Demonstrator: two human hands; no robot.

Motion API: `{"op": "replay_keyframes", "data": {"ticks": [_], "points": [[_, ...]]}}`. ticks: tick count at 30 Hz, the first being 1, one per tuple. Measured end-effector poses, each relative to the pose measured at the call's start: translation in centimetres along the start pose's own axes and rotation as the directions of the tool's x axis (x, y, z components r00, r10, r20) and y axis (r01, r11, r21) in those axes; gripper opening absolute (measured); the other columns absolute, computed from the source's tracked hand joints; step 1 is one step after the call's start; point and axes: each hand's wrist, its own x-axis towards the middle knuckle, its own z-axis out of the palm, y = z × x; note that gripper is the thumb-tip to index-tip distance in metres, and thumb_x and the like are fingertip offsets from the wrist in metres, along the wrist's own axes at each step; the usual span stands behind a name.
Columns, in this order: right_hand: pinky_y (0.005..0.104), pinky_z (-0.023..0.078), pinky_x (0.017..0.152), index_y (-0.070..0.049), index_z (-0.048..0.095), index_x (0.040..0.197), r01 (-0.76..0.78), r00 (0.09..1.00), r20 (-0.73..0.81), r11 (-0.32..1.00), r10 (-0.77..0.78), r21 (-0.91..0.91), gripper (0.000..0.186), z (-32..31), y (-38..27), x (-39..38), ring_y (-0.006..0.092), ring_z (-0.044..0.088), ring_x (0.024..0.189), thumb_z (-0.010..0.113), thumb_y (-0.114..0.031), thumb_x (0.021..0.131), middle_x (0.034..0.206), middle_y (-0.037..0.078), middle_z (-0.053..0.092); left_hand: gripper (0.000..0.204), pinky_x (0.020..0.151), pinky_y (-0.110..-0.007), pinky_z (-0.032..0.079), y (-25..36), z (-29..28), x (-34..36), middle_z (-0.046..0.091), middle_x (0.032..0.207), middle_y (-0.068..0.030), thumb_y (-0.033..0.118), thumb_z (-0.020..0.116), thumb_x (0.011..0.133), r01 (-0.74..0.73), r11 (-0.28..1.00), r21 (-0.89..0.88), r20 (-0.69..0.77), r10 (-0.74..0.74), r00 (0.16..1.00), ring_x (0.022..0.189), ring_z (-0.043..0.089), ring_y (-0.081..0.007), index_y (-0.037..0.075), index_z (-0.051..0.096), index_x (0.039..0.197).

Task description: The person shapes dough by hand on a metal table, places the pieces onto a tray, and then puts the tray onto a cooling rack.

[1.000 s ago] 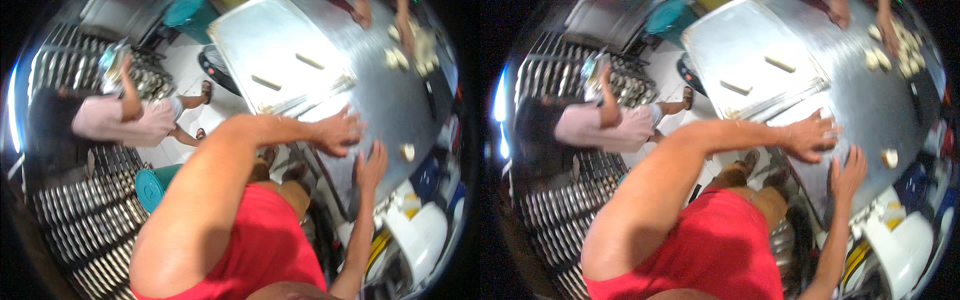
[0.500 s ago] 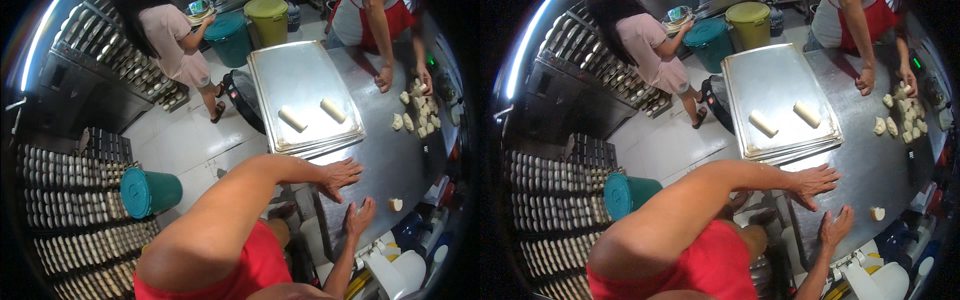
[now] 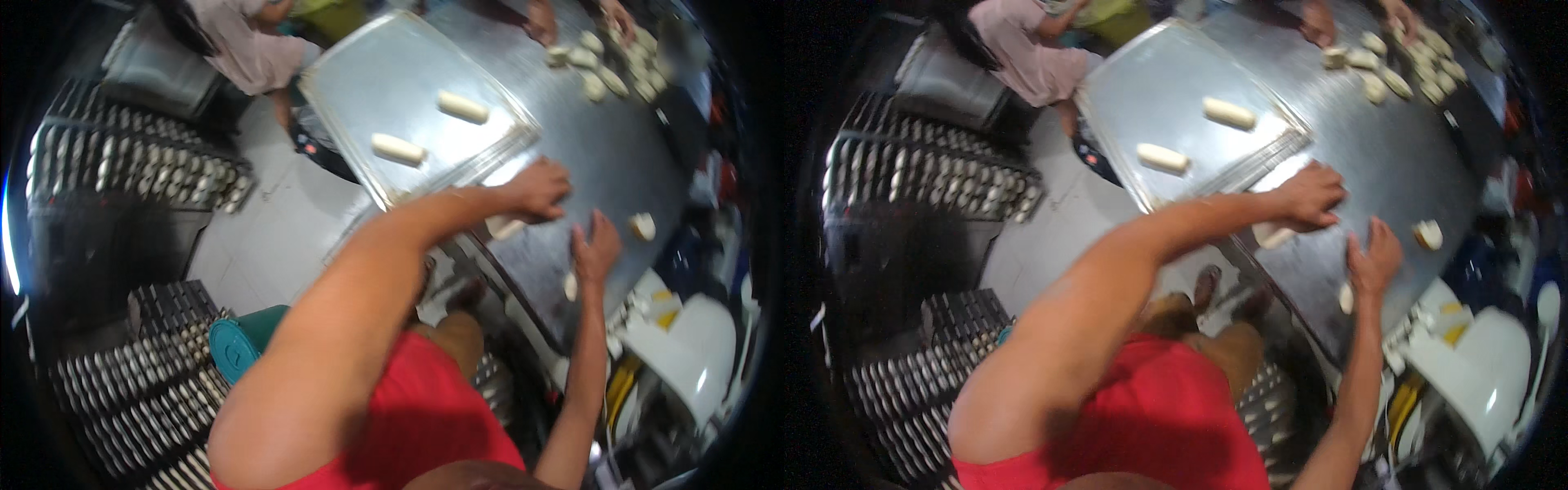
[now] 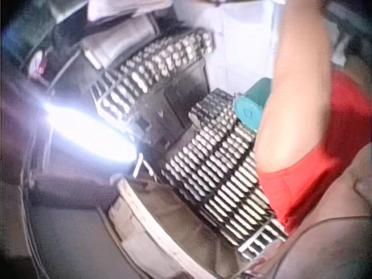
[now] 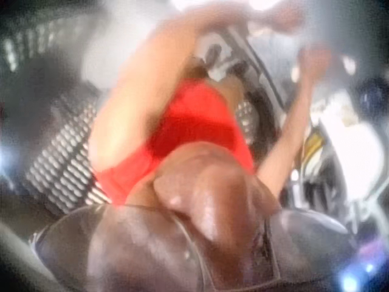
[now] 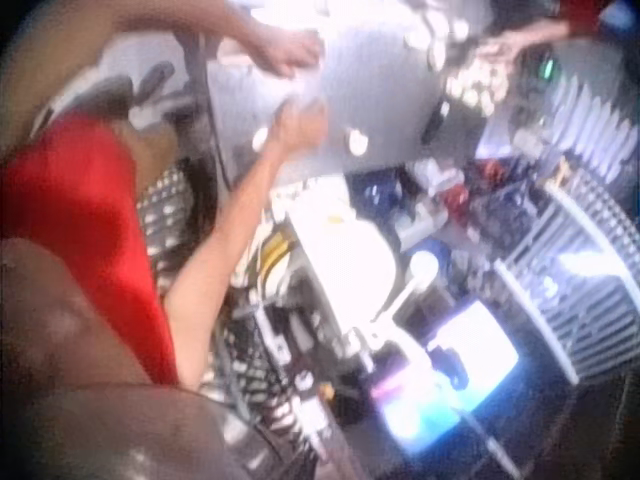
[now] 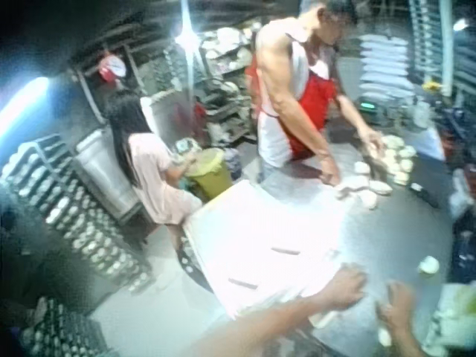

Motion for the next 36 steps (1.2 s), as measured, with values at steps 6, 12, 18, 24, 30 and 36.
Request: {"op": "replay_keyframes", "data": {"ticks": [6, 12, 18, 24, 30, 36], "points": [[0.0492, 0.047, 0.09, -0.006, 0.072, 0.1, -0.24, 0.879, 0.411, 0.969, 0.24, -0.053, 0.036, -5.0, -4.0, -2.8, 0.0338, 0.067, 0.1, 0.072, -0.04, 0.089, 0.102, 0.015, 0.073, 0.037, 0.082, -0.046, 0.054, 3.0, -2.9, -4.4, 0.069, 0.101, -0.0127, 0.043, 0.07, 0.088, 0.169, 0.982, 0.088, 0.28, -0.187, 0.942, 0.098, 0.066, -0.0333, 0.007, 0.068, 0.094], [0.0454, 0.041, 0.071, -0.011, 0.058, 0.073, -0.136, 0.99, 0.048, 0.99, 0.135, 0.037, 0.033, -0.9, -3.0, -1.7, 0.0289, 0.059, 0.076, 0.071, -0.037, 0.089, 0.075, 0.007, 0.06, 0.026, 0.07, -0.041, 0.054, 1.0, -0.9, -1.9, 0.064, 0.083, -0.0048, 0.036, 0.067, 0.09, -0.028, 0.992, 0.127, 0.089, 0.017, 0.996, 0.082, 0.066, -0.0253, 0.012, 0.067, 0.079], [0.0478, 0.04, 0.11, -0.002, 0.062, 0.132, -0.283, 0.942, 0.18, 0.959, 0.283, -0.03, 0.061, -2.1, -4.1, -3.6, 0.0348, 0.055, 0.126, 0.072, -0.042, 0.088, 0.133, 0.018, 0.062, 0.051, 0.093, -0.044, 0.047, 3.2, -2.6, -3.6, 0.06, 0.113, -0.0165, 0.049, 0.059, 0.097, 0.125, 0.975, 0.182, 0.288, -0.174, 0.942, 0.106, 0.057, -0.0303, 0.002, 0.063, 0.117], [0.0463, 0.046, 0.085, -0.006, 0.065, 0.081, -0.147, 0.975, 0.178, 0.986, 0.13, 0.083, 0.038, -3.1, -5.0, -3.0, 0.0308, 0.06, 0.087, 0.073, -0.043, 0.087, 0.086, 0.011, 0.063, 0.04, 0.072, -0.039, 0.054, 1.9, -3.5, -4.6, 0.067, 0.084, -0.0098, 0.048, 0.073, 0.085, -0.015, 0.996, 0.085, 0.209, -0.003, 0.978, 0.082, 0.067, -0.0269, 0.007, 0.071, 0.083], [0.0462, 0.045, 0.082, -0.008, 0.062, 0.08, -0.195, 0.981, 0.037, 0.978, 0.193, 0.076, 0.036, -1.6, -3.4, -1.0, 0.0311, 0.059, 0.088, 0.073, -0.042, 0.086, 0.087, 0.011, 0.063, 0.025, 0.064, -0.04, 0.053, -0.1, -0.9, -2.1, 0.064, 0.073, -0.0061, 0.034, 0.079, 0.079, -0.152, 0.988, 0.026, 0.039, 0.151, 0.988, 0.072, 0.065, -0.0261, 0.011, 0.069, 0.075], [0.049, 0.032, 0.115, -0.003, 0.056, 0.137, -0.225, 0.952, 0.211, 0.974, 0.221, -0.006, 0.071, -4.4, -5.4, -6.7, 0.0356, 0.047, 0.134, 0.074, -0.047, 0.084, 0.139, 0.018, 0.057, 0.048, 0.091, -0.048, 0.045, 3.0, -3.4, -6.3, 0.057, 0.102, -0.0166, 0.047, 0.076, 0.082, -0.074, 0.994, -0.085, 0.135, 0.085, 0.987, 0.099, 0.056, -0.0371, 0.004, 0.059, 0.097]]}}
